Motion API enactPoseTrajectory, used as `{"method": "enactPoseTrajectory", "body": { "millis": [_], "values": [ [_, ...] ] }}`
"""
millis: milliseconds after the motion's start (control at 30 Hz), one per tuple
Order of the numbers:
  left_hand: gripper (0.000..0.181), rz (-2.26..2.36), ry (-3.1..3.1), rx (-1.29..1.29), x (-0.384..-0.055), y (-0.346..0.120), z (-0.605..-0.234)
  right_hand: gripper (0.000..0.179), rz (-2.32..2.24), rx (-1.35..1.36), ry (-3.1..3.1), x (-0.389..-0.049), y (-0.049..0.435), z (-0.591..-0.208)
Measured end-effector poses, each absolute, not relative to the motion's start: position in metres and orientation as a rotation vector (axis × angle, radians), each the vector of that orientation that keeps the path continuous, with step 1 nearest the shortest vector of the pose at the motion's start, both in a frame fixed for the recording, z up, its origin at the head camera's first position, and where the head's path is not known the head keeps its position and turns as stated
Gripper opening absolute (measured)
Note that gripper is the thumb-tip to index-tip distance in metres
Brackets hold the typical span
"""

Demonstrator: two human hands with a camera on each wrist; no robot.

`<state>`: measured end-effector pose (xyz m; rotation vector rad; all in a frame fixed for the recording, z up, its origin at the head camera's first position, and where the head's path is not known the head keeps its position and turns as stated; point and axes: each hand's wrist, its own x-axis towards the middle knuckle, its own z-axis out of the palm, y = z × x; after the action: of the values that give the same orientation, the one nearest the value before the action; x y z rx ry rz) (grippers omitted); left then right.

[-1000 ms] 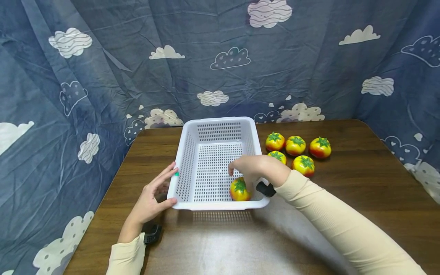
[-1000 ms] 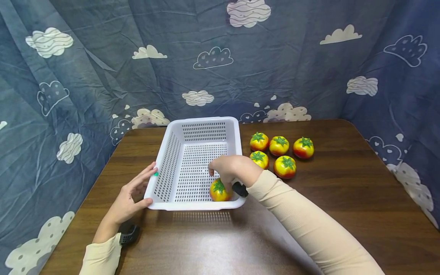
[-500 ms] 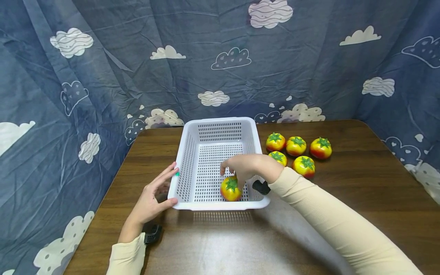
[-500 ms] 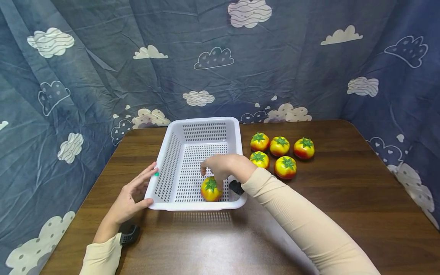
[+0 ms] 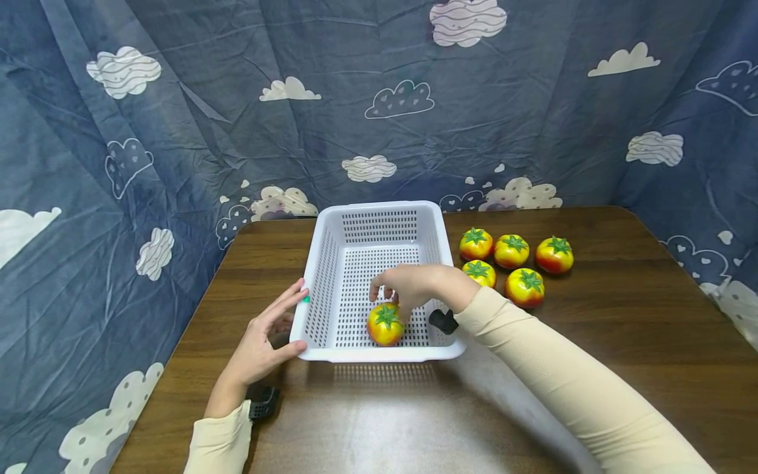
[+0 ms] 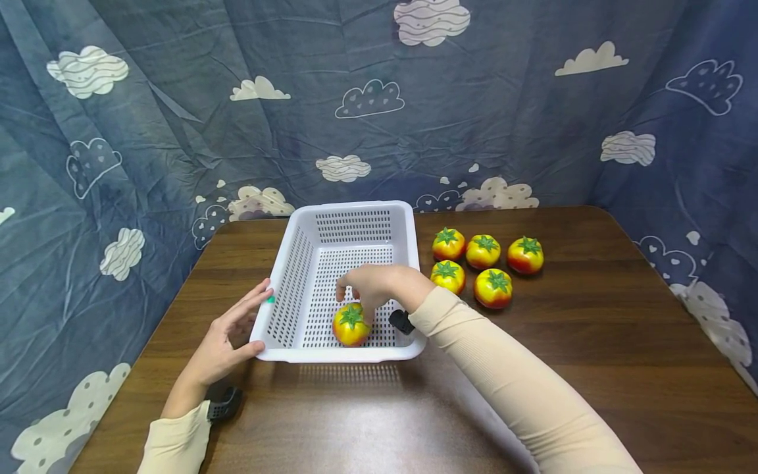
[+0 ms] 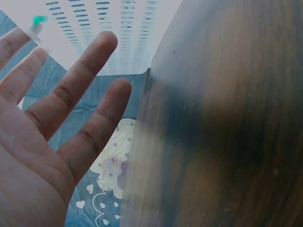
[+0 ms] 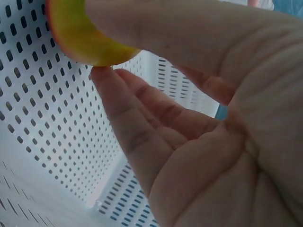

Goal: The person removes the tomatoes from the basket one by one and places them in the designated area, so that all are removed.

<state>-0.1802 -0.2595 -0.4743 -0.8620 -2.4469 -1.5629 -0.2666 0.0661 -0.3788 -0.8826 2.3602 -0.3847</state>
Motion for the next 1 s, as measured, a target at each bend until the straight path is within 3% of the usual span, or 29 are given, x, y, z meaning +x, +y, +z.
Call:
{"method": "enactPoseTrajectory", "body": {
  "millis": [500, 1000],
  "values": [
    [0.081, -1.559, -2.455, -0.850, -0.179, -0.259, -0.473, 0.060, -0.546, -0.904, 2.309, -0.277, 0.065, -0.387],
    [0.080, -1.550, -2.461, -0.848, -0.181, -0.260, -0.475, 0.045, -0.521, -0.816, 2.237, -0.275, 0.067, -0.389]
  ]
}}
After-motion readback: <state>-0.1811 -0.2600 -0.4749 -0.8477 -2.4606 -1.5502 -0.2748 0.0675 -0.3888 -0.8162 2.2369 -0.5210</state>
